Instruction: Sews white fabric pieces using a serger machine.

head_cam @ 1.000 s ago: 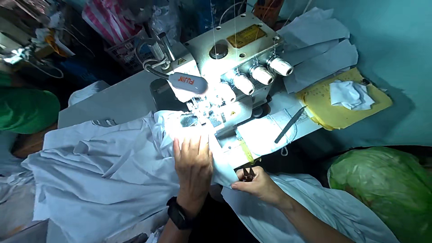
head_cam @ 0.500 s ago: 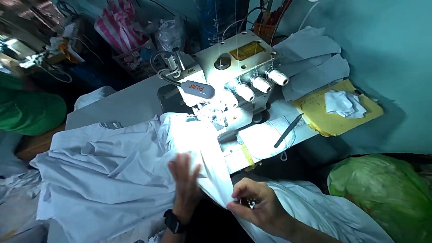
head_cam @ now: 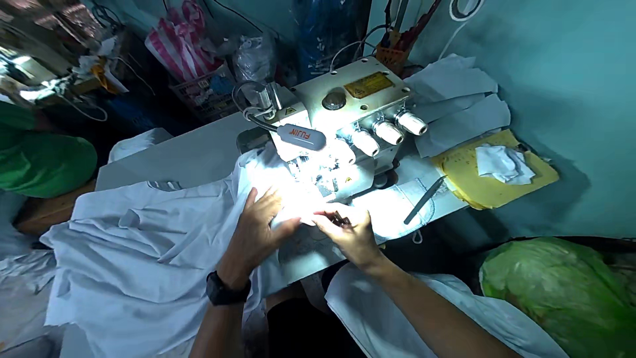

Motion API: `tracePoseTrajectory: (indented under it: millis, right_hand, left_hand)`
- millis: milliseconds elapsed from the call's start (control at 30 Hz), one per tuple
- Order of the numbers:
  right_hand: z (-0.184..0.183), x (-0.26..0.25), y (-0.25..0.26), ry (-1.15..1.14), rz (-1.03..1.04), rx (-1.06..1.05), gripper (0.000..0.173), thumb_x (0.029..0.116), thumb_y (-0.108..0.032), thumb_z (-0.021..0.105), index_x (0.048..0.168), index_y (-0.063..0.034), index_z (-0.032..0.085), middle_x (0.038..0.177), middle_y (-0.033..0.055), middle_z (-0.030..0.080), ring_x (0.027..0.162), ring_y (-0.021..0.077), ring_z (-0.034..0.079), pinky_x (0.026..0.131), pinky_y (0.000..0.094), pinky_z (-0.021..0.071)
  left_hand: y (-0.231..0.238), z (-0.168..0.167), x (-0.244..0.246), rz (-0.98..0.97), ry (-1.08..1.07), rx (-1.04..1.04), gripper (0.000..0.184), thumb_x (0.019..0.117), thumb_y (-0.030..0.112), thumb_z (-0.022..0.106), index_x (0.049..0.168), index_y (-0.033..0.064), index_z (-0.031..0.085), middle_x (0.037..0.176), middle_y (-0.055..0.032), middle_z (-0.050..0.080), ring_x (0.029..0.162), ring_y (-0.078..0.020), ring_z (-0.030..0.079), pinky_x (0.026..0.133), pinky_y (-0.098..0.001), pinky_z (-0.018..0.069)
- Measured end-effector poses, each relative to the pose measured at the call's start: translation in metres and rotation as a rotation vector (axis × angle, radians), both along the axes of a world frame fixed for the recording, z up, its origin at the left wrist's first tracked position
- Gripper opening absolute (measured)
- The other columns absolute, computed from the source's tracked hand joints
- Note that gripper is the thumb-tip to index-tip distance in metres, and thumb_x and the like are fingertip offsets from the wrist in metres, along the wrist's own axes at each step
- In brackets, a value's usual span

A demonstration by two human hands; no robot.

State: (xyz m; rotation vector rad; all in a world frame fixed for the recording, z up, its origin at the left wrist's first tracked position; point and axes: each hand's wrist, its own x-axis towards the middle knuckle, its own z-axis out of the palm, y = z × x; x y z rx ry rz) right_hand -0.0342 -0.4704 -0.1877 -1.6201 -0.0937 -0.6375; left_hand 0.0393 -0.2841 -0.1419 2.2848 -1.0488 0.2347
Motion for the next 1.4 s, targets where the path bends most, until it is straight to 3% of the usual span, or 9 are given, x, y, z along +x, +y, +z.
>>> tracePoseTrajectory:
  millis: [167,433,567,667,733,900,1100,1233,1400]
  right_hand:
    - [-0.001,0.015,-0.001,-0.005,-0.203,-0.335,0.015,0.0894,-0.014,0.071,0.087,-0.0015,0.078,0.069,0.0067,0.070,0.057,0.0090,0.063,0.056,0.0268,0.0522]
    - [-0.083,-0.035,0.005,-0.063,-0.080,-0.321,0.025,0.0974,-0.019,0.064,0.084,-0.0015,0.075,0.072,0.0070,0.072,0.063,0.0076,0.066,0.062,0.0222,0.0549]
    - [-0.049,-0.031,-0.017,0.082,0.048,-0.194,0.055,0.0971,-0.056,0.060,0.083,-0.0031,0.069,0.066,-0.0018,0.059,0.059,-0.0001,0.050,0.056,0.0191,0.0434]
    - [-0.007,-0.018,-0.033,0.099,0.012,-0.470,0.070,0.0995,-0.068,0.040,0.092,-0.0043,0.069,0.062,0.0016,0.054,0.054,0.0120,0.051,0.052,0.0328,0.0424]
    - [0.017,-0.002,-0.032,-0.016,-0.072,-0.680,0.046,0.0981,-0.047,0.057,0.096,-0.0040,0.072,0.066,0.0044,0.059,0.054,0.0164,0.055,0.049,0.0341,0.0431]
    - [0.051,0.026,-0.005,-0.137,-0.211,-1.107,0.019,0.0947,-0.018,0.064,0.087,-0.0019,0.071,0.069,0.0145,0.063,0.064,0.0353,0.065,0.052,0.0480,0.0468]
    - [0.032,0.001,-0.001,-0.098,-0.048,-0.723,0.021,0.0967,-0.019,0.064,0.089,-0.0025,0.075,0.074,0.0093,0.068,0.061,0.0220,0.066,0.050,0.0386,0.0506]
    - [-0.020,-0.036,-0.001,0.002,0.109,-0.389,0.024,0.0944,-0.024,0.070,0.099,-0.0002,0.074,0.079,0.0046,0.065,0.064,0.0071,0.058,0.058,0.0222,0.0498]
    - [-0.046,-0.058,0.010,-0.069,0.039,-0.601,0.027,0.0956,-0.027,0.068,0.096,-0.0009,0.073,0.078,0.0099,0.067,0.064,0.0199,0.064,0.054,0.0349,0.0516]
  left_hand:
    - [-0.001,-0.005,0.041,0.035,-0.042,-0.058,0.036,0.0888,0.023,0.063,0.111,-0.0023,0.075,0.130,-0.0145,0.070,0.133,-0.0326,0.059,0.114,-0.0639,0.0343]
    - [-0.009,-0.002,0.084,0.266,0.058,-0.159,0.038,0.0951,0.018,0.066,0.125,-0.0047,0.069,0.139,-0.0214,0.063,0.139,-0.0397,0.051,0.117,-0.0552,0.0368]
    - [-0.003,-0.013,0.043,0.400,0.239,-0.303,0.052,0.0998,0.023,0.065,0.148,0.0069,0.054,0.157,-0.0109,0.047,0.139,-0.0266,0.052,0.112,-0.0475,0.0445]
    - [-0.004,-0.012,-0.008,0.477,0.302,-0.215,0.082,0.0929,0.037,0.070,0.158,0.0033,0.034,0.143,-0.0235,0.056,0.124,-0.0339,0.061,0.100,-0.0554,0.0507]
    - [-0.002,-0.017,-0.037,0.518,0.188,-0.144,0.094,0.0822,0.036,0.082,0.153,-0.0069,0.038,0.121,-0.0290,0.067,0.106,-0.0395,0.069,0.090,-0.0582,0.0543]
    - [0.003,-0.007,-0.082,0.534,-0.131,-0.030,0.024,0.0878,0.001,0.067,0.109,-0.0051,0.075,0.091,-0.0194,0.076,0.080,-0.0280,0.075,0.074,-0.0422,0.0599]
    - [0.023,-0.017,-0.141,-0.298,0.379,-0.471,0.031,0.1059,0.036,0.051,0.100,0.0064,0.060,0.123,-0.0079,0.068,0.118,-0.0121,0.064,0.100,-0.0277,0.0537]
    - [0.031,-0.024,-0.183,-0.419,0.617,-0.611,0.022,0.1073,0.023,0.048,0.100,0.0046,0.057,0.115,-0.0104,0.071,0.111,-0.0137,0.068,0.095,-0.0283,0.0552]
    - [0.032,-0.026,-0.197,-0.411,0.661,-0.623,0.016,0.1055,0.019,0.048,0.105,0.0042,0.056,0.115,-0.0101,0.070,0.109,-0.0122,0.067,0.094,-0.0267,0.0539]
